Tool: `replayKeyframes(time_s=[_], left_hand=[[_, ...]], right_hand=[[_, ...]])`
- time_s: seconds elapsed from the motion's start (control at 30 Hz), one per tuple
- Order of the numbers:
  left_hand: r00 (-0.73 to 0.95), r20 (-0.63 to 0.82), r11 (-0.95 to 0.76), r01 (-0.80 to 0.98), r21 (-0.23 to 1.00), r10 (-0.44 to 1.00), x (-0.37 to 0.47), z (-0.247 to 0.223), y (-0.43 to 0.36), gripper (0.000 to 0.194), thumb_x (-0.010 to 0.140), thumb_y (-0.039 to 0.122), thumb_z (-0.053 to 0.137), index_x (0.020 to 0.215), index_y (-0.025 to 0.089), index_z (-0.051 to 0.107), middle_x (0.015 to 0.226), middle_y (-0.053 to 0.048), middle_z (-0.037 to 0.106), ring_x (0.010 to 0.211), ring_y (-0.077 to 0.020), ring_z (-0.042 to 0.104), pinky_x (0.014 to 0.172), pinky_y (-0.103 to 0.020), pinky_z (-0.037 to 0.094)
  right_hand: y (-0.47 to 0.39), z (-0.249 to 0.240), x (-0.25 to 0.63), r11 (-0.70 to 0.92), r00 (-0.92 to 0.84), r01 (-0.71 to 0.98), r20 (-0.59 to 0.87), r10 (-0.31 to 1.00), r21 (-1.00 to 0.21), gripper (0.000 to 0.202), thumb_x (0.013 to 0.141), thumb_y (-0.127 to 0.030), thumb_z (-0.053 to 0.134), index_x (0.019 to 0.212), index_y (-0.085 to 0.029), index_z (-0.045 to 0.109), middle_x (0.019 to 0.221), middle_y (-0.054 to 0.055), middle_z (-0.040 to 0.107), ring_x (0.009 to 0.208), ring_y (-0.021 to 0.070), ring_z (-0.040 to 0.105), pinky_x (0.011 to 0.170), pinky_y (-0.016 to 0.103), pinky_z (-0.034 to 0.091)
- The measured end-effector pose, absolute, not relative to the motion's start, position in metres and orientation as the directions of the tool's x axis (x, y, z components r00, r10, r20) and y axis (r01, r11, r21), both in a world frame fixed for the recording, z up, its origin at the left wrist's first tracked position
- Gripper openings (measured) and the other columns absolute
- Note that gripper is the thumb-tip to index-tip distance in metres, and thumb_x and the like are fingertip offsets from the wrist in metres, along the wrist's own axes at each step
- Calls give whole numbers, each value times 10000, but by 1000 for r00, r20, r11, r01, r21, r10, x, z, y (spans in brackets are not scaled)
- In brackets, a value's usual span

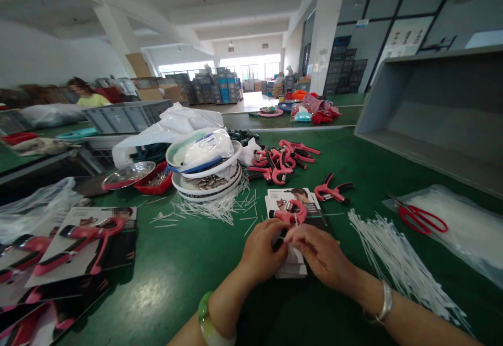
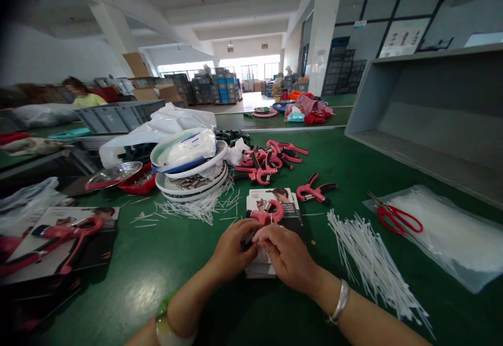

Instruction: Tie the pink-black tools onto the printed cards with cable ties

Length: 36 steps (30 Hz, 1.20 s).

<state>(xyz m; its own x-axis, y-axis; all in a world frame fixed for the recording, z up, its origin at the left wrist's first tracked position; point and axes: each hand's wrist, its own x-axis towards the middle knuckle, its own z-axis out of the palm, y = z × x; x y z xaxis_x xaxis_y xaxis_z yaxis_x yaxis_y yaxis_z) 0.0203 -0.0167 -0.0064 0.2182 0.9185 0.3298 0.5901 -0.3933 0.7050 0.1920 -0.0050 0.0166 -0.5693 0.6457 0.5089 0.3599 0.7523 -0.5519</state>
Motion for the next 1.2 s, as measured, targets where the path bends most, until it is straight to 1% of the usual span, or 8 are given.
replayKeyframes(time_s=[0.17,0.27,0.33,0.4,0.53,0.8,0.97,1.2], left_hand=[[65,225,-231,422,877,972,10,-14,-9,303,714,156,645,1016,184,642,1055,-73,592,902,-177,589,818,-321,507],[-13,155,-138,393,909,988,10,-16,-9,320,685,128,664,1000,181,648,983,-62,549,822,-156,589,747,-297,525],[-20,161,-140,394,908,987,10,-15,-10,307,674,124,677,974,186,661,958,-57,532,826,-159,583,734,-291,525],[46,198,-200,391,898,979,9,-13,-9,248,697,146,677,939,203,681,1026,-73,523,926,-184,572,753,-289,520],[275,294,-387,403,830,916,5,-10,-8,184,759,246,670,940,250,706,1211,-78,491,1163,-231,476,937,-338,442],[384,368,-516,428,742,847,2,-10,1,116,818,271,611,870,230,706,1136,-66,567,1081,-179,543,926,-294,439],[383,363,-526,553,646,849,4,-6,-2,131,799,250,604,896,239,691,1131,-57,573,1048,-187,559,895,-298,458],[269,362,-445,652,614,893,8,-2,-9,135,760,236,595,857,247,687,1232,-27,527,823,-130,616,724,-246,502]], right_hand=[[3,17,186,704,-645,458,342,683,-542,160,894,-187,385,794,-196,509,725,23,599,670,151,545,619,259,383],[-2,10,190,728,-645,529,351,679,-437,158,868,-166,389,778,-193,515,708,34,588,667,166,529,616,272,358],[-4,7,192,719,-623,547,365,692,-429,164,870,-177,389,765,-192,514,701,39,584,671,170,526,618,276,355],[-3,7,193,687,-613,521,339,714,-506,167,883,-202,395,761,-193,509,693,29,586,662,159,531,618,265,363],[2,9,195,622,-613,435,291,734,-652,161,894,-231,415,759,-197,496,681,2,583,644,134,542,618,242,387],[1,7,196,609,-566,409,334,754,-680,200,912,-255,390,772,-192,518,697,5,578,630,129,547,598,241,408],[3,10,195,596,-562,409,324,761,-691,201,908,-258,393,750,-197,502,653,-9,553,590,125,531,570,237,407],[-13,8,200,637,-561,505,339,755,-583,184,904,-228,374,762,-200,487,682,15,574,632,148,529,590,261,399]])
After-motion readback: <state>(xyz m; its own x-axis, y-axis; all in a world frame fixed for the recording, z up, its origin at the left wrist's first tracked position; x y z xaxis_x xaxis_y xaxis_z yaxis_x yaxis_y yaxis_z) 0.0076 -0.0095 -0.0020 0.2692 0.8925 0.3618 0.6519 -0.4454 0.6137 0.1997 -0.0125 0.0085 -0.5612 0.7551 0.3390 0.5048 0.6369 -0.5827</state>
